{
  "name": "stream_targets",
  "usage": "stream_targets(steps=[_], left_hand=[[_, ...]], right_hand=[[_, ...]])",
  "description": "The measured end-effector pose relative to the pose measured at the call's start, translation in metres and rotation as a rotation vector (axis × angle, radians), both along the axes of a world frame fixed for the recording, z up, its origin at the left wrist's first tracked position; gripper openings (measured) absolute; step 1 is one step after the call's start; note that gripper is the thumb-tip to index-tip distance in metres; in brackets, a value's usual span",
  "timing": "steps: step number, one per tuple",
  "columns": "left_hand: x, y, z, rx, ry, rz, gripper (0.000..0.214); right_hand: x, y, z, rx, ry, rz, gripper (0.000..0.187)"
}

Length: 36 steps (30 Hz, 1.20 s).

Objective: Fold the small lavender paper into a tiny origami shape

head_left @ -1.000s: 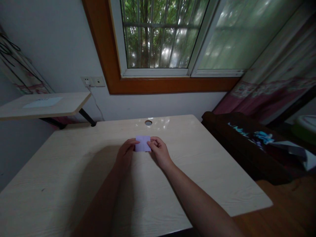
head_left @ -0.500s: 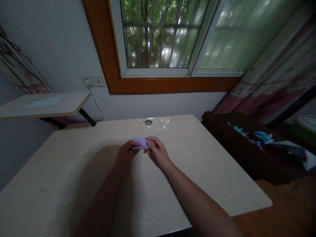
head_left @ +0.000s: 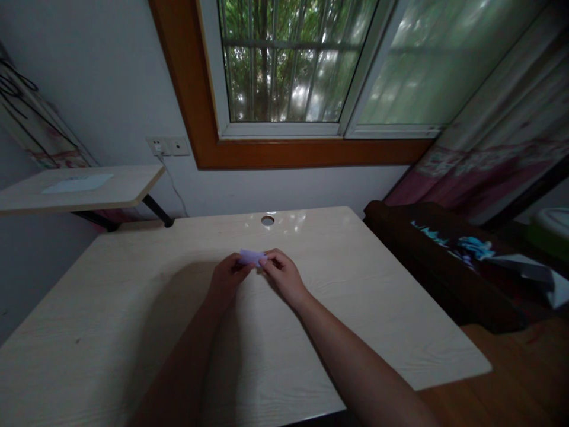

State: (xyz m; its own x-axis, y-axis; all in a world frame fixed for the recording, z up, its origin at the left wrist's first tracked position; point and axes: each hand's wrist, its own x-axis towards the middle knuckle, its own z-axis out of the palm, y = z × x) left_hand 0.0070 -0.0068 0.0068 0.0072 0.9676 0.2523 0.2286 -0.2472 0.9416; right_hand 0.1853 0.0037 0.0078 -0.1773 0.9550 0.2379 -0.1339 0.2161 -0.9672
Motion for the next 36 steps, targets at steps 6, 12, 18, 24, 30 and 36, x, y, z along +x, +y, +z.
stream_targets(steps=[6,12,18,24,30,36], left_hand=[[0.000,0.002,-0.007,-0.025,-0.023,0.056,0.028],[0.000,0.005,-0.013,-0.039,-0.067,0.067,0.033],[0.003,0.004,-0.010,0.001,-0.145,0.056,0.038],[0.007,0.001,-0.001,-0.021,-0.170,-0.027,0.049],[0.005,0.002,-0.001,-0.045,-0.183,-0.024,0.044],[0.002,0.002,-0.003,-0.117,-0.221,-0.034,0.039]], right_hand=[[0.001,0.000,-0.003,0.055,-0.098,-0.060,0.025],[0.000,-0.001,-0.006,0.001,-0.118,-0.070,0.022],[-0.001,0.001,-0.009,-0.010,-0.097,-0.090,0.020],[-0.002,0.003,-0.012,-0.017,-0.006,-0.084,0.028],[-0.003,0.003,-0.011,-0.027,0.058,-0.060,0.032],[-0.003,0.004,-0.009,-0.048,0.100,-0.085,0.033]])
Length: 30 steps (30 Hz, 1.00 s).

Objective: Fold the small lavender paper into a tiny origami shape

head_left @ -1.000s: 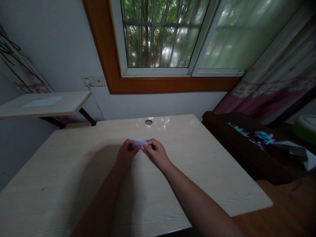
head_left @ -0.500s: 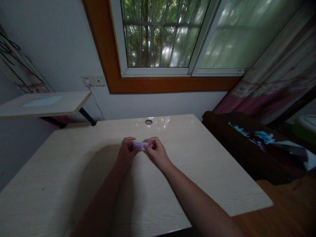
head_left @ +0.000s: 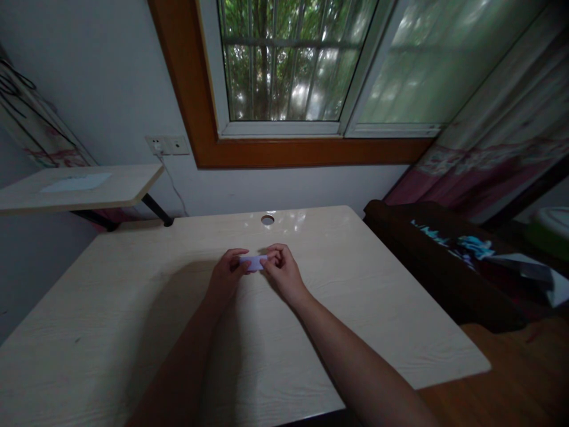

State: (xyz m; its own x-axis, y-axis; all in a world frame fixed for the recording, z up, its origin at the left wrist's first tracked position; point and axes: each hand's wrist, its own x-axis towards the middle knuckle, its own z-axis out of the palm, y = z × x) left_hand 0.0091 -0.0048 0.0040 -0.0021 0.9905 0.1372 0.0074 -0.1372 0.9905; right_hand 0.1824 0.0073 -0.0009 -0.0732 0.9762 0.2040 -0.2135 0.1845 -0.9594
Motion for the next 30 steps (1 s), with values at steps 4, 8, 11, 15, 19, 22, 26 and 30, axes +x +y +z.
stream_targets(steps=[4,8,11,15,19,22,26,30], left_hand=[[0.001,-0.002,0.003,-0.007,-0.025,-0.006,0.038],[0.003,-0.002,0.004,-0.014,-0.053,-0.016,0.036],[0.004,-0.002,0.004,-0.036,-0.075,-0.029,0.036],[0.005,-0.003,0.005,-0.056,-0.083,-0.019,0.039],[0.005,-0.003,0.005,-0.047,-0.082,0.024,0.034],[0.004,-0.002,0.002,-0.048,-0.090,0.011,0.031],[0.003,-0.001,-0.002,-0.060,-0.107,-0.022,0.033],[0.003,0.000,-0.005,-0.065,-0.124,-0.020,0.037]], right_hand=[[0.001,0.001,-0.001,0.004,0.014,-0.007,0.032],[0.001,0.002,-0.002,0.008,0.008,-0.019,0.031],[0.001,0.002,-0.003,0.008,-0.008,-0.028,0.028],[0.003,0.002,-0.002,0.010,-0.047,-0.037,0.025],[0.005,0.000,0.001,0.016,-0.098,-0.021,0.023],[0.005,-0.002,0.004,0.021,-0.150,-0.018,0.023],[0.006,-0.003,0.006,0.060,-0.230,-0.022,0.021],[0.006,-0.002,0.005,0.106,-0.277,-0.031,0.018]])
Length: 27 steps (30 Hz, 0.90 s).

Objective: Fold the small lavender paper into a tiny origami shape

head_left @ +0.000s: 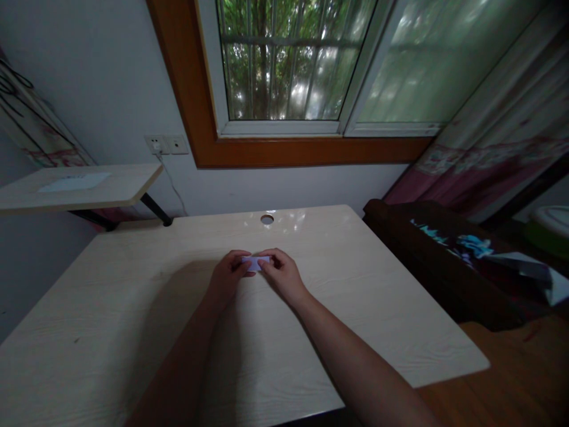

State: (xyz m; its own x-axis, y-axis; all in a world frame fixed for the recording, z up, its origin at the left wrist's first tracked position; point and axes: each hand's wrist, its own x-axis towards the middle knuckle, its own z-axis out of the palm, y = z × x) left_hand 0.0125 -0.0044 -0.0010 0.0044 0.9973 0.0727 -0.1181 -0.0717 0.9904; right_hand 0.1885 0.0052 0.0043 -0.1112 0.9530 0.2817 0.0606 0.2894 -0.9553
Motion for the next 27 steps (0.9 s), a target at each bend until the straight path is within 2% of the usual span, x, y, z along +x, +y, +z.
stream_targets(steps=[7,14,20,27], left_hand=[[-0.0004,-0.0001,-0.0005,0.019,0.016,-0.038,0.042],[-0.0024,-0.0003,0.0004,0.108,0.249,-0.003,0.036],[-0.0027,-0.0002,0.0030,0.115,0.242,0.009,0.033],[-0.0040,0.0029,0.0060,0.039,0.207,0.079,0.038]], right_hand=[[-0.0014,0.0028,-0.0057,0.027,-0.042,-0.036,0.015],[-0.0021,0.0003,-0.0041,0.040,-0.100,-0.045,0.014],[-0.0028,0.0005,-0.0059,0.008,-0.074,-0.046,0.016],[-0.0031,0.0004,-0.0019,-0.062,0.049,-0.091,0.017]])
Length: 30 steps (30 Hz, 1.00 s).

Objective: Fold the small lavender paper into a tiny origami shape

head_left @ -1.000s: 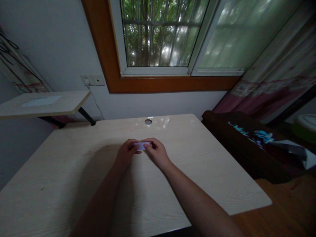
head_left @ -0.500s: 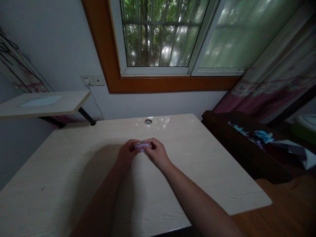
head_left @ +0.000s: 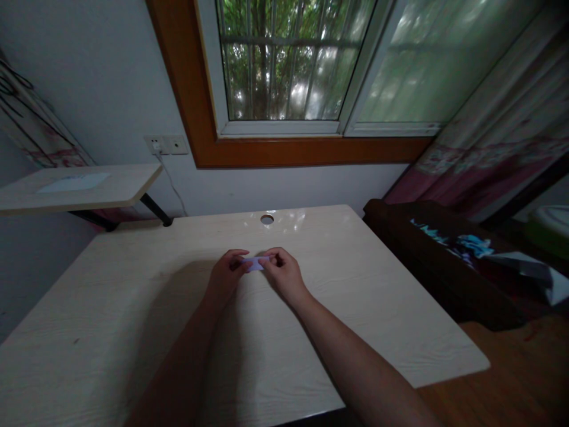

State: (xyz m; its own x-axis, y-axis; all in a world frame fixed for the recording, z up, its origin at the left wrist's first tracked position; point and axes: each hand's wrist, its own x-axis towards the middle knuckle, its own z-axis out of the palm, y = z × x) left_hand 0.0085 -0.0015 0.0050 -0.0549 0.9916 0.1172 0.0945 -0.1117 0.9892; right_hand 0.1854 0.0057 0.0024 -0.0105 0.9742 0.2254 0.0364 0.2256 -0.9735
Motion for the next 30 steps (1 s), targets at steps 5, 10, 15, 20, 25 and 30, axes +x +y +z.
stream_targets(steps=[5,10,15,20,25,30], left_hand=[[-0.003,0.002,0.001,0.011,-0.021,0.039,0.037],[-0.002,0.002,0.002,0.003,-0.097,0.021,0.042],[0.003,0.001,-0.003,-0.034,-0.157,-0.089,0.053],[0.004,0.000,-0.005,-0.038,-0.121,-0.126,0.055],[0.004,-0.002,0.003,-0.037,-0.111,-0.097,0.055],[0.004,-0.003,0.008,-0.024,-0.115,-0.049,0.056]], right_hand=[[0.000,0.002,0.002,-0.034,0.091,-0.042,0.018],[0.000,0.004,0.001,-0.061,0.143,-0.042,0.021],[0.000,0.003,0.000,-0.040,0.116,-0.015,0.021],[-0.001,0.000,0.001,-0.027,0.104,-0.002,0.019],[-0.001,0.002,0.001,-0.041,0.113,-0.038,0.021],[-0.001,0.003,0.001,-0.051,0.157,-0.029,0.026]])
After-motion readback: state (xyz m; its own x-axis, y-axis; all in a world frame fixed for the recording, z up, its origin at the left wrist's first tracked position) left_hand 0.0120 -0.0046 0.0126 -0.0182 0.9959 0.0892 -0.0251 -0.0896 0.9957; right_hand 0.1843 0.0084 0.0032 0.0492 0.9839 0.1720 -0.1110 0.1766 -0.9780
